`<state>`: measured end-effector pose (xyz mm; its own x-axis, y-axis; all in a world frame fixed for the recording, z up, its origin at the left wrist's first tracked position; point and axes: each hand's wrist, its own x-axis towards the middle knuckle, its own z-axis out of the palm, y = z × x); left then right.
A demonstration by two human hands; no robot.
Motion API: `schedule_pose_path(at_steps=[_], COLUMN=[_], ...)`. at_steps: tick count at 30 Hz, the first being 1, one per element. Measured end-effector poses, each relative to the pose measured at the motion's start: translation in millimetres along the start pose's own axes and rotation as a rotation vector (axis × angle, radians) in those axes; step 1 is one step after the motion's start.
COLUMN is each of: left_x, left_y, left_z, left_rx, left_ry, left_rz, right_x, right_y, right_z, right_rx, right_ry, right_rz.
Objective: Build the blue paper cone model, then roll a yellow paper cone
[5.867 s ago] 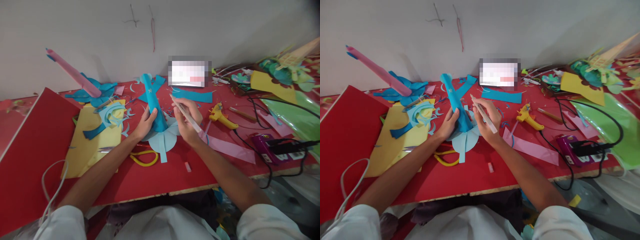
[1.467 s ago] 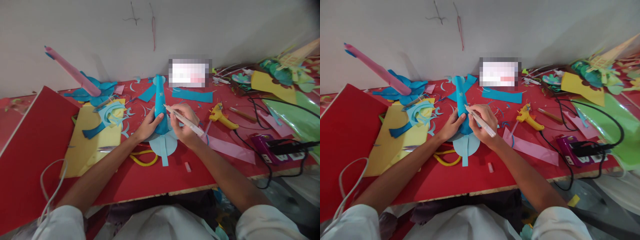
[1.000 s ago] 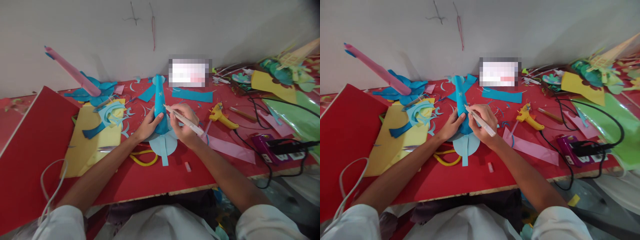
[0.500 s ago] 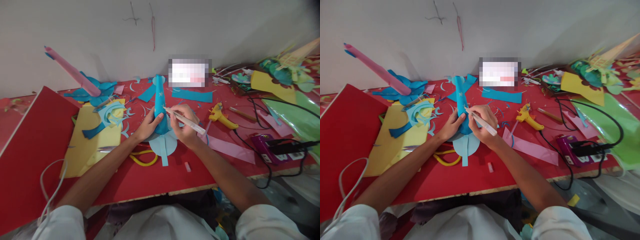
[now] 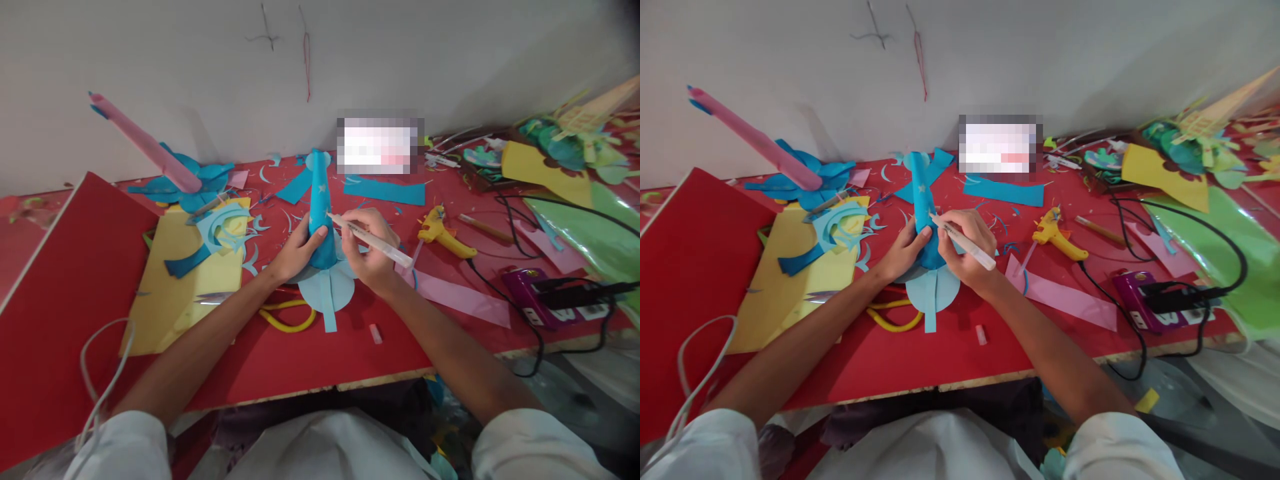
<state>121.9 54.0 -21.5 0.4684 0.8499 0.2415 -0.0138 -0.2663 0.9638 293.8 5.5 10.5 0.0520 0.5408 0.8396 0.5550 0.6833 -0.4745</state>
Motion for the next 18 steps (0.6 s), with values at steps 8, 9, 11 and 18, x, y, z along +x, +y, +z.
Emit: schedule_pose_path(at_steps=[8, 9, 11, 18], left_x=[0.3, 0.3, 0.3, -0.2], left_y=[1.4, 1.5, 1.3, 0.7], left_z=[0.0, 0.0, 0.1, 0.2], left_rx=[0.006, 0.005, 0.003, -0.002], left_ry=[0.004, 0.001, 0.001, 0.007], left_rz=[-0.009, -0.01, -0.011, -0.011], right_x=[-0.9, -0.7, -0.5, -2.3], right_y=[1.4, 1.3, 1.1, 2.0], right_z=[1.2, 0.9, 0.3, 0.0], right_rx=[0.016, 0.022, 0.027, -0.033], right_ry=[0.019, 0.018, 0.013, -0.008], right_rz=[-0.007, -0.008, -0.002, 0.027])
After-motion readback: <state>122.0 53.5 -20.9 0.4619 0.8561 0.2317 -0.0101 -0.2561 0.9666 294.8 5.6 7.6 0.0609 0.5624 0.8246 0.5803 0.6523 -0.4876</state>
